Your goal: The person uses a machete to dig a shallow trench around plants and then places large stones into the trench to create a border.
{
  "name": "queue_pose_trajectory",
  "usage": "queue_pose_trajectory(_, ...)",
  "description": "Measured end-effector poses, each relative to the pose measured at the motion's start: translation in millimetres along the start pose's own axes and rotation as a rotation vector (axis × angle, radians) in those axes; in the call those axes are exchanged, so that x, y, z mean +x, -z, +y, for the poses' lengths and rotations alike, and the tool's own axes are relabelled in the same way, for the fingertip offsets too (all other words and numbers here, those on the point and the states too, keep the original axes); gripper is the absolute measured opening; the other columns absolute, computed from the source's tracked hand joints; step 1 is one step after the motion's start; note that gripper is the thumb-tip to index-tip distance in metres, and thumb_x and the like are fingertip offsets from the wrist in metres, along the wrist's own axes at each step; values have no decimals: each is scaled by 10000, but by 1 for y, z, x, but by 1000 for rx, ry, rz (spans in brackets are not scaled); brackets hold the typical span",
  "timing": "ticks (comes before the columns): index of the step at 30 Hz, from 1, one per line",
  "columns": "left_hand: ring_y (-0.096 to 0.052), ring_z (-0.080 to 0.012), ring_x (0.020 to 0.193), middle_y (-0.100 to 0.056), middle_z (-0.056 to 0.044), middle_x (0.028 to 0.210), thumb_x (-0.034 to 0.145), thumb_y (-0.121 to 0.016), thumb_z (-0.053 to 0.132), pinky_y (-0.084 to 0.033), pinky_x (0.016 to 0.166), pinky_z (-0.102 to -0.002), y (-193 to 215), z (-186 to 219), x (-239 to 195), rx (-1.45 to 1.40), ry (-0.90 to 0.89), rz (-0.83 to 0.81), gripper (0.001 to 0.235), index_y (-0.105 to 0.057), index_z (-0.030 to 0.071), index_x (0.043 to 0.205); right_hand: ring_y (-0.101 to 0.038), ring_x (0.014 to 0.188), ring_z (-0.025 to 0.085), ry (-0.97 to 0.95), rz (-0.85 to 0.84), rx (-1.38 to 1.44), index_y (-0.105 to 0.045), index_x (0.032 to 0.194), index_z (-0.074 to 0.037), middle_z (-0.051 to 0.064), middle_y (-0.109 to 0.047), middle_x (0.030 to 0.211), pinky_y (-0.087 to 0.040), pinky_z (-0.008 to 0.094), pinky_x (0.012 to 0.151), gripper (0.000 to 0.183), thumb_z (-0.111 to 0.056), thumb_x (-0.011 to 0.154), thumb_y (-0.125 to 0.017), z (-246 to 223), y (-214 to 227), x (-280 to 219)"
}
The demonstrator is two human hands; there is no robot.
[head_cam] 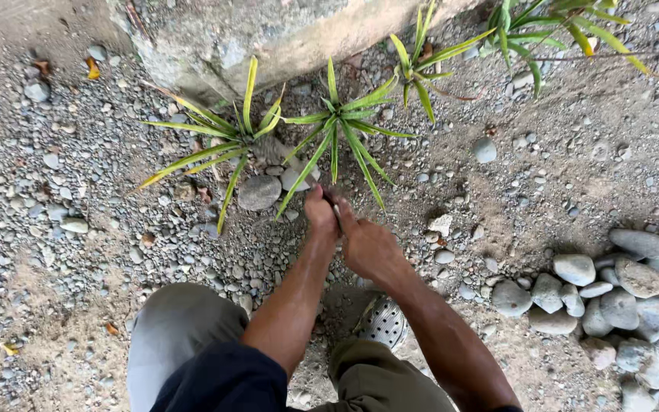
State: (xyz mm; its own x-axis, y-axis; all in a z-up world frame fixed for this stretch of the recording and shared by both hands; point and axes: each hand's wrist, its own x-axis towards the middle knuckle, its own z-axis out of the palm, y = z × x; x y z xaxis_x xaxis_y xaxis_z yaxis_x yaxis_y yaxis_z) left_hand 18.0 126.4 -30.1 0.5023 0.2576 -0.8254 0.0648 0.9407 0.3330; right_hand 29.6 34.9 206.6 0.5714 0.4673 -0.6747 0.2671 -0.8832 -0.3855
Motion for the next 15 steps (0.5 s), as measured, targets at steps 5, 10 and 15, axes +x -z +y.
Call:
queue_pose_trajectory(5, -498, -212, 575, -507, -34, 684, 1067, -487, 291, -464, 563, -396, 3, -20, -16, 25, -93, -30, 244, -508, 135, 882, -689, 878, 448, 56, 97, 43, -214, 1581, 11, 299, -688, 998, -545, 565, 840, 679, -174, 972, -451, 9, -4, -11)
queue_pose_trajectory(10, -514, -194, 604, -525, -28, 685, 1056, -425, 311, -454, 597, -377, 13, -8, -27, -24, -10, 2, 301, -525, 96, 872, -710, 876, 423, -34, -119, 58, -239, 1595, -23, 285, -720, 1000, -543, 552, 875, 645, -167, 987, -400, -7, 8, -16)
queue_pose_trajectory(15, -494, -208, 585, -491, -47, 658, 1061, -500, 312, -458, 579, -389, 19, -1, -18, 196, -196, 98, 294, -495, 104, 854, -725, 859, 431, -37, -90, 137, -188, 1593, 3, 295, -707, 1025, -558, 538, 870, 642, -193, 1006, -359, -18, 16, -23)
